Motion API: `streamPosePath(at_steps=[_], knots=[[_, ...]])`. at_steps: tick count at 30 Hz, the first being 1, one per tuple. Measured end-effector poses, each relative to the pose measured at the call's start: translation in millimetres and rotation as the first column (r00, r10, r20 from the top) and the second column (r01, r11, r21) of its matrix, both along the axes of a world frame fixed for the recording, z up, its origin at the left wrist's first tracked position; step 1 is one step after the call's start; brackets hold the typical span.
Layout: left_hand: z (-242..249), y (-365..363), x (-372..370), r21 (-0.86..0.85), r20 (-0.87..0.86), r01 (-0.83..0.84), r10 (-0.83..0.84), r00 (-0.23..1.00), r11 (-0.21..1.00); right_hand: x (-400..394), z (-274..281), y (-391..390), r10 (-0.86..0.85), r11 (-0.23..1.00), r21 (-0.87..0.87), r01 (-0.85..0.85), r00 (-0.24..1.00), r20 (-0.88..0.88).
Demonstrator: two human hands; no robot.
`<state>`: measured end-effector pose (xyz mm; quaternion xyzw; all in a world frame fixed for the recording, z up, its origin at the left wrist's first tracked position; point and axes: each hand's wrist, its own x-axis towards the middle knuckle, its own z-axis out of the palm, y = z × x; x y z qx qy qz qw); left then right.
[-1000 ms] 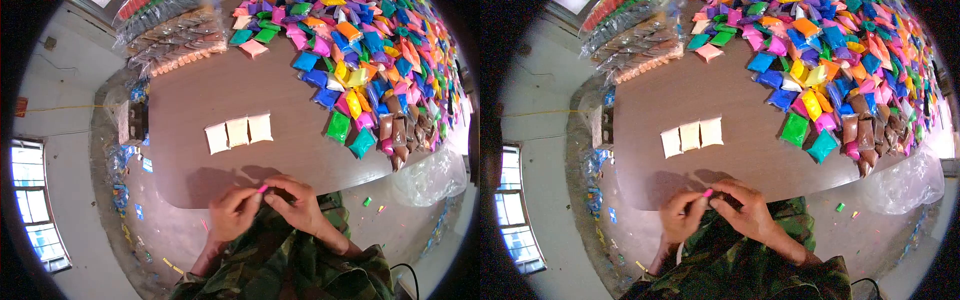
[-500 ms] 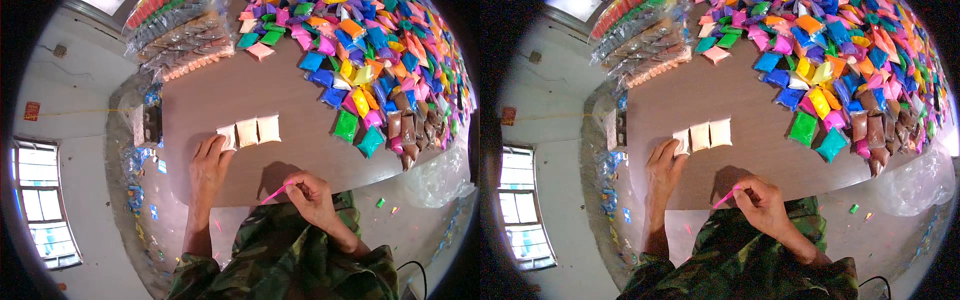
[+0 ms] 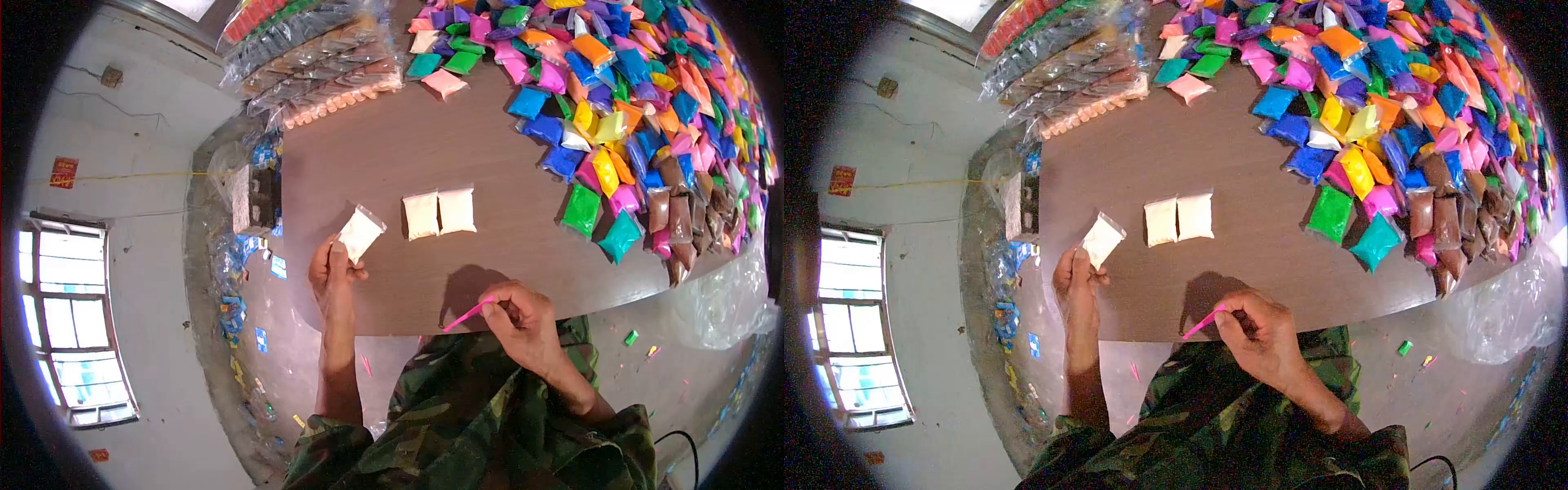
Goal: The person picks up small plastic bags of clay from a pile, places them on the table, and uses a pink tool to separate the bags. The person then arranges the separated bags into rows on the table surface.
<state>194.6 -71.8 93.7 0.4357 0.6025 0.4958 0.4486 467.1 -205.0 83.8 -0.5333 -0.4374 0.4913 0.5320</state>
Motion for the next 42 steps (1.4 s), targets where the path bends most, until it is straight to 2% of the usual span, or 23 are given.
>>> streamPosePath(at_steps=[10, 13, 16, 27, 29, 32, 35, 39, 42], knots=[[3, 3, 25, -0.041, 0.033, -0.053, 0.054, 0.998, 0.998, -3, 1, 1, -0.037, 0.998, 0.061, 0.035, 0.998, 0.040], [4, 7, 43, -0.055, -0.038, -0.014, 0.012, 0.999, 0.998, -1, 1, 0, -0.017, 0.998, 0.056, 0.015, 0.999, 0.049], [-2, 11, 41, -0.072, -0.176, 0.101, -0.112, 0.978, 0.992, 2, 0, 0, 0.002, 0.996, 0.088, -0.010, 0.996, 0.091], [10, 7, 40, -0.115, -0.376, 0.082, -0.120, 0.919, 0.990, 2, 3, 1, -0.001, 0.995, 0.094, -0.009, 0.995, 0.104], [6, 6, 38, -0.074, -0.454, 0.076, -0.101, 0.885, 0.994, 2, 0, 2, -0.005, 0.992, 0.126, -0.009, 0.994, 0.108], [14, 1, 36, 0.092, -0.773, 0.203, -0.058, 0.632, 0.975, 4, 3, 2, 0.005, 0.993, 0.116, -0.019, 0.992, 0.123], [26, 6, 47, 0.241, -0.877, 0.417, 0.013, 0.480, 0.876, 2, 2, 1, 0.005, 0.994, 0.105, -0.017, 0.993, 0.115], [26, 21, 67, 0.173, -0.909, 0.591, -0.104, 0.404, 0.788, 0, 5, 3, -0.028, 0.997, 0.078, 0.021, 0.995, 0.096], [19, 29, 77, 0.151, -0.935, 0.688, -0.125, 0.333, 0.710, 3, 0, 1, -0.026, 0.988, 0.154, 0.003, 0.989, 0.144]])
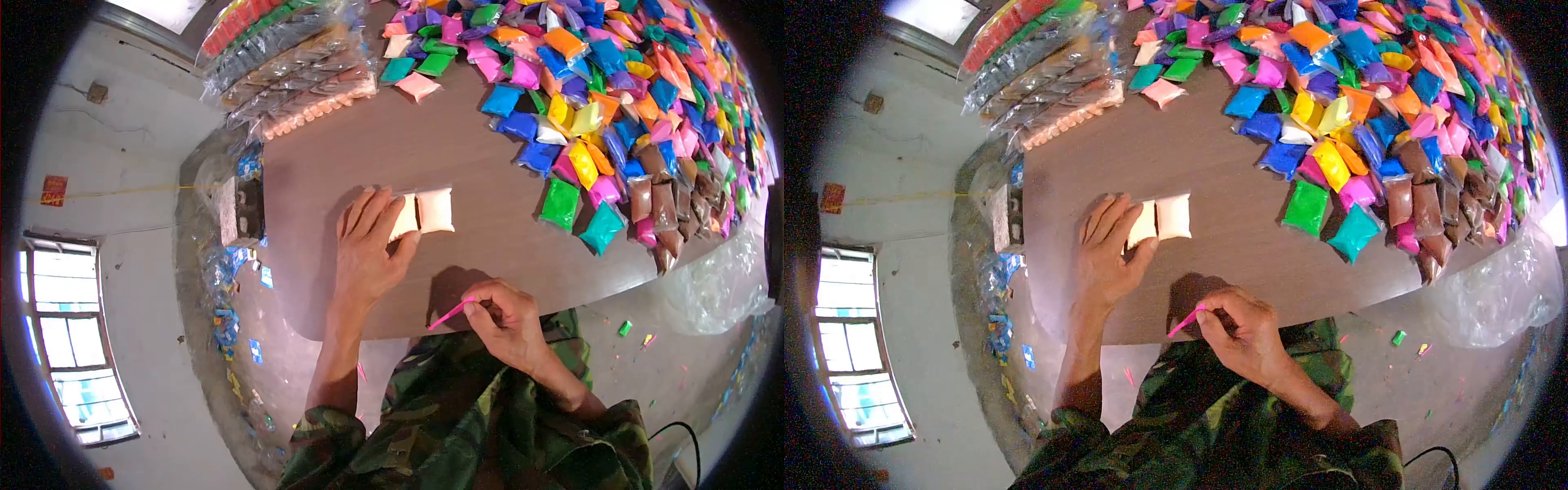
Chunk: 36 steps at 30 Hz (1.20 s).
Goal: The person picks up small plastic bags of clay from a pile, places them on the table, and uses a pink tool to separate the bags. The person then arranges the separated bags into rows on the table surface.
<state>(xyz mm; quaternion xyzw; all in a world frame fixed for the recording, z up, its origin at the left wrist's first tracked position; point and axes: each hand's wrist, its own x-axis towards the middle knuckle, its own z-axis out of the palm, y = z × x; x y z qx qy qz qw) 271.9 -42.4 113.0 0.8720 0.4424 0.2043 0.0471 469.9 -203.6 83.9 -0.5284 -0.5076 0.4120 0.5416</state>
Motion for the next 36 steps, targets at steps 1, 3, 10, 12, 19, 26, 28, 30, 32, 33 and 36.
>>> streamPosePath(at_steps=[1, 3, 10, 12, 19, 26, 28, 30, 32, 33, 36], knots=[[-4, 3, -1, -0.003, -0.005, 0.018, -0.018, 1.000, 1.000, 1, 0, -1, -0.007, 1.000, -0.009, 0.007, 1.000, -0.004], [-6, 5, -3, -0.020, -0.012, 0.044, -0.044, 0.999, 0.999, 0, 1, -1, -0.016, 0.999, -0.029, 0.016, 1.000, -0.015], [4, -2, 0, 0.007, 0.031, 0.081, -0.082, 0.996, 0.997, -1, 9, 1, -0.022, 0.997, -0.075, 0.022, 1.000, 0.006], [8, -2, 12, 0.012, 0.032, 0.101, -0.101, 0.994, 0.995, -1, 6, 2, -0.029, 0.999, -0.038, 0.030, 0.999, 0.036], [-2, 3, 31, 0.005, -0.096, 0.165, -0.164, 0.982, 0.986, 2, 3, -1, 0.007, 1.000, 0.014, -0.006, 0.999, -0.052], [0, -5, 23, 0.055, -0.098, 0.142, -0.137, 0.986, 0.988, 2, 10, -1, -0.002, 0.998, -0.068, -0.008, 0.990, -0.143], [3, -9, 22, 0.046, -0.076, 0.127, -0.123, 0.990, 0.991, 0, -1, -3, -0.012, 0.996, -0.091, -0.006, 0.981, -0.195], [7, -15, 19, 0.013, -0.019, 0.110, -0.109, 0.994, 0.994, -1, -7, -4, -0.034, 0.994, -0.108, 0.005, 0.962, -0.270], [21, -28, 18, -0.005, 0.066, 0.096, -0.096, 0.993, 0.995, -1, -8, -5, -0.058, 0.990, -0.139, 0.015, 0.949, -0.309], [26, -38, 19, -0.050, 0.133, 0.085, -0.078, 0.988, 0.995, -1, -7, -6, -0.067, 0.987, -0.158, 0.017, 0.947, -0.313], [27, -73, 18, -0.315, 0.269, 0.117, -0.029, 0.963, 0.942, -2, -7, -1, -0.082, 0.994, -0.096, 0.061, 0.968, -0.236]])
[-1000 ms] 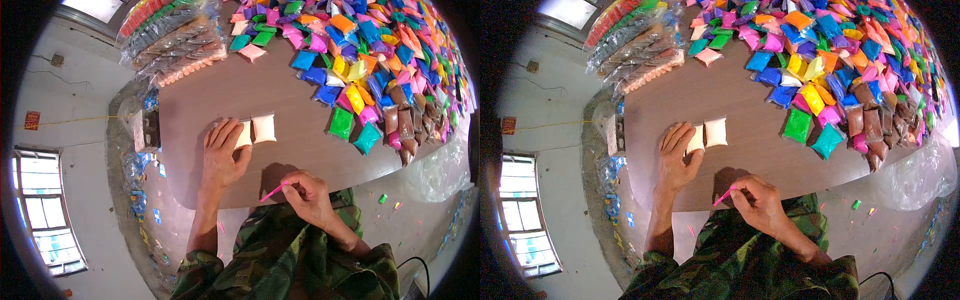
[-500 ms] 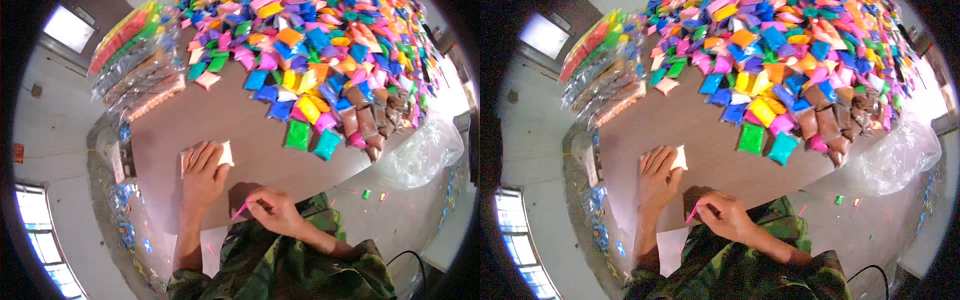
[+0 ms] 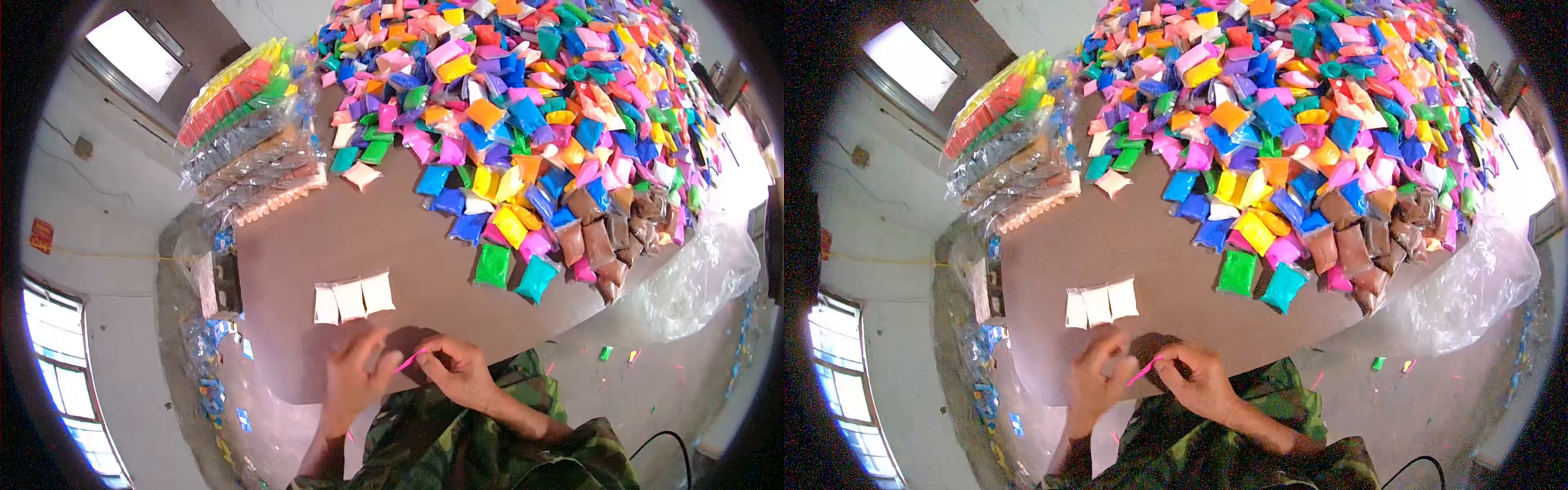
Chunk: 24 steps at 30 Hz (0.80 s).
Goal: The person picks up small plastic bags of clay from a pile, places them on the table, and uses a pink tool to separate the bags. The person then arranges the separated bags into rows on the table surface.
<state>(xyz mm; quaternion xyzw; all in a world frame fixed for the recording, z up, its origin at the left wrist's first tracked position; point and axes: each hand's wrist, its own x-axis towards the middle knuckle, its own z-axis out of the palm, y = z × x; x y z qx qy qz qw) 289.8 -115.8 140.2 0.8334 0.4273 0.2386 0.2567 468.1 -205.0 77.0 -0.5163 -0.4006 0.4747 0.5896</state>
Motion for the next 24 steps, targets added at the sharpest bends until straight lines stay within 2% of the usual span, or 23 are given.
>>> streamPosePath(at_steps=[1, 4, 7, 10, 13, 16, 19, 22, 23, 24], knots=[[-3, -12, 0, -0.115, 0.032, 0.013, -0.010, 0.999, 0.993, 0, 0, 2, -0.014, 0.999, 0.040, 0.012, 0.999, 0.047], [-23, -39, 7, -0.253, 0.051, -0.039, 0.054, 0.997, 0.967, 0, -1, 3, -0.007, 0.999, 0.047, 0.007, 1.000, 0.005], [-47, -43, 9, -0.049, 0.132, -0.078, 0.084, 0.988, 0.996, -2, -7, 0, 0.004, 1.000, -0.006, -0.004, 1.000, -0.012], [-45, -43, 12, -0.049, 0.153, -0.084, 0.091, 0.984, 0.995, 0, -3, -1, 0.011, 0.999, -0.044, -0.016, 0.994, -0.107], [-34, -43, 17, -0.086, 0.202, -0.091, 0.107, 0.974, 0.992, 0, -4, -3, -0.011, 1.000, -0.016, 0.010, 0.998, -0.058], [-45, -42, 16, 0.002, 0.175, -0.103, 0.101, 0.979, 0.995, -3, -6, -2, -0.029, 0.999, -0.036, 0.027, 0.998, -0.048], [-50, -37, 20, 0.137, 0.163, -0.078, 0.055, 0.985, 0.987, -4, 3, -1, -0.053, 0.998, -0.048, 0.047, 0.988, -0.146], [-59, -42, 17, 0.107, 0.144, -0.114, 0.098, 0.985, 0.988, -13, -10, -1, -0.111, 0.993, -0.040, 0.107, 0.990, -0.090], [-62, -40, 17, 0.134, 0.172, -0.099, 0.075, 0.982, 0.986, -9, -11, -2, -0.072, 0.996, -0.058, 0.073, 0.997, 0.015], [-63, -38, 18, 0.149, 0.169, -0.100, 0.074, 0.983, 0.984, -9, -11, -3, -0.062, 0.995, -0.079, 0.060, 0.998, -0.015]])
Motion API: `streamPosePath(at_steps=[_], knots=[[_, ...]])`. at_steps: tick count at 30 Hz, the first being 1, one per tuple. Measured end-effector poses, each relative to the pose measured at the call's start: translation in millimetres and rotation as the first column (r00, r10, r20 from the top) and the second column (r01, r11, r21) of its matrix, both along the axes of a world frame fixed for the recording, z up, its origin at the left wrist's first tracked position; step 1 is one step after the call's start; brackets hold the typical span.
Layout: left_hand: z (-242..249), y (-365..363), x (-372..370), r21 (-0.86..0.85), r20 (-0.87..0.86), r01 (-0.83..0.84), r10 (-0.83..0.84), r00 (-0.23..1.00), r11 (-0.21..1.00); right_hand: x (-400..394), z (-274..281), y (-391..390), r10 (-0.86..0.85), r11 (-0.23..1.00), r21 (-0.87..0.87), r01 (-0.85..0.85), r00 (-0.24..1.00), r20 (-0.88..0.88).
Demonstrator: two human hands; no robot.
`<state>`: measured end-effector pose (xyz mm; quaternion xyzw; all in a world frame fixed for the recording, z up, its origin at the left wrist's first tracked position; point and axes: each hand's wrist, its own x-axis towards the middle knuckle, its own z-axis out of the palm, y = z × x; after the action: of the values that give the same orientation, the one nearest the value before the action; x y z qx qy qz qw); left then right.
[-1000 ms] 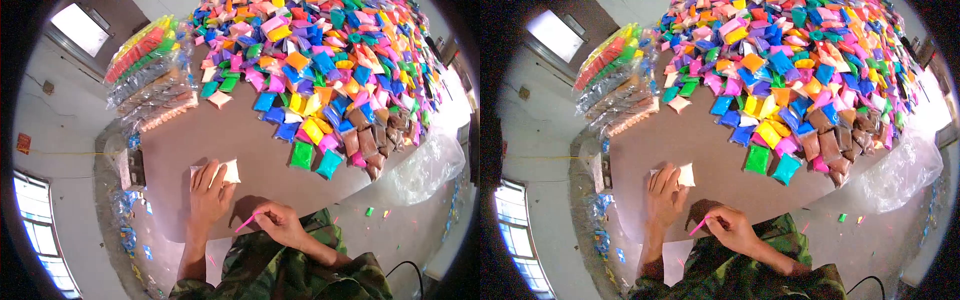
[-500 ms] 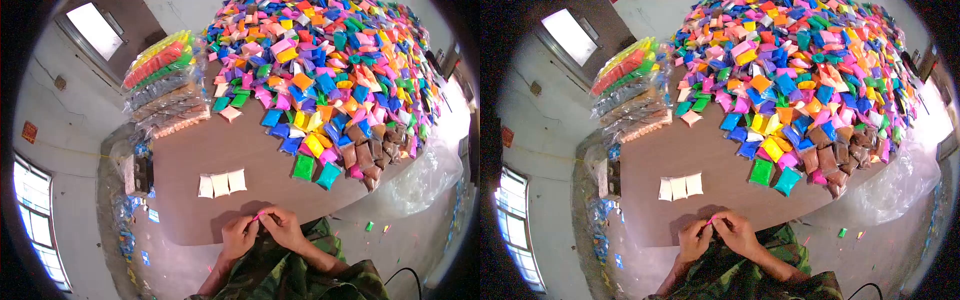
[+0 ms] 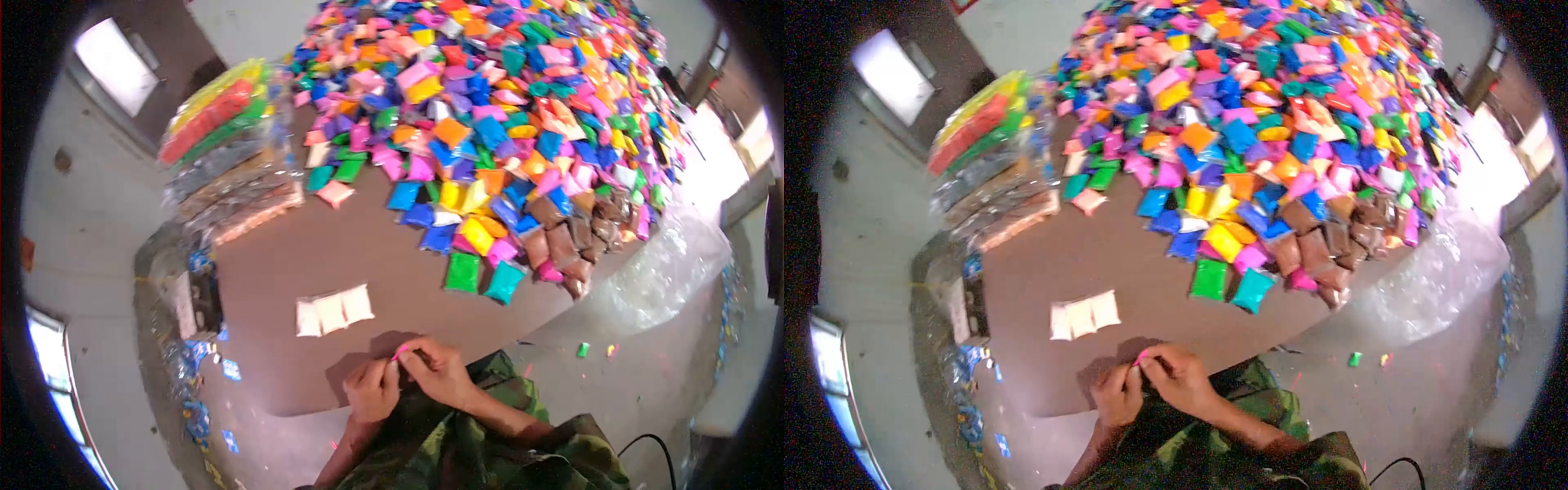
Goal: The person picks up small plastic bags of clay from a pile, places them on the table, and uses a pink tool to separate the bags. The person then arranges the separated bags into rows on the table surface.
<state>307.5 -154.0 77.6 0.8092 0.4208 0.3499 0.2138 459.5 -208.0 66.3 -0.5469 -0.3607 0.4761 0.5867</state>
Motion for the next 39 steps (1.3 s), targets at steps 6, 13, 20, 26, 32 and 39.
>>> streamPosePath(at_steps=[6, 13, 20, 26, 32, 39], knots=[[-5, 5, -4, -0.011, -0.029, 0.013, -0.014, 0.999, 1.000, 22, 27, 10, 0.072, 0.993, 0.078, -0.092, 0.970, 0.234], [0, 3, 3, -0.085, 0.001, -0.008, 0.008, 1.000, 0.996, 150, 85, 39, -0.197, 0.974, 0.122, 0.191, 0.451, 0.870], [-3, 1, -1, -0.078, -0.096, -0.026, 0.019, 0.995, 0.997, 175, 76, 76, -0.041, 0.944, -0.015, 0.329, 0.160, 0.986], [-8, 0, -3, -0.002, -0.152, -0.020, 0.020, 0.988, 1.000, 149, 66, 108, -0.033, 0.958, -0.050, 0.283, 0.280, 0.959], [-5, 1, -2, 0.026, -0.184, -0.018, 0.022, 0.983, 1.000, 147, 73, 125, -0.184, 0.973, 0.126, 0.193, 0.319, 0.930], [-4, 1, 1, 0.033, -0.138, -0.028, 0.032, 0.990, 0.999, 223, 87, 122, -0.311, 0.906, 0.284, 0.314, 0.038, 0.950]])
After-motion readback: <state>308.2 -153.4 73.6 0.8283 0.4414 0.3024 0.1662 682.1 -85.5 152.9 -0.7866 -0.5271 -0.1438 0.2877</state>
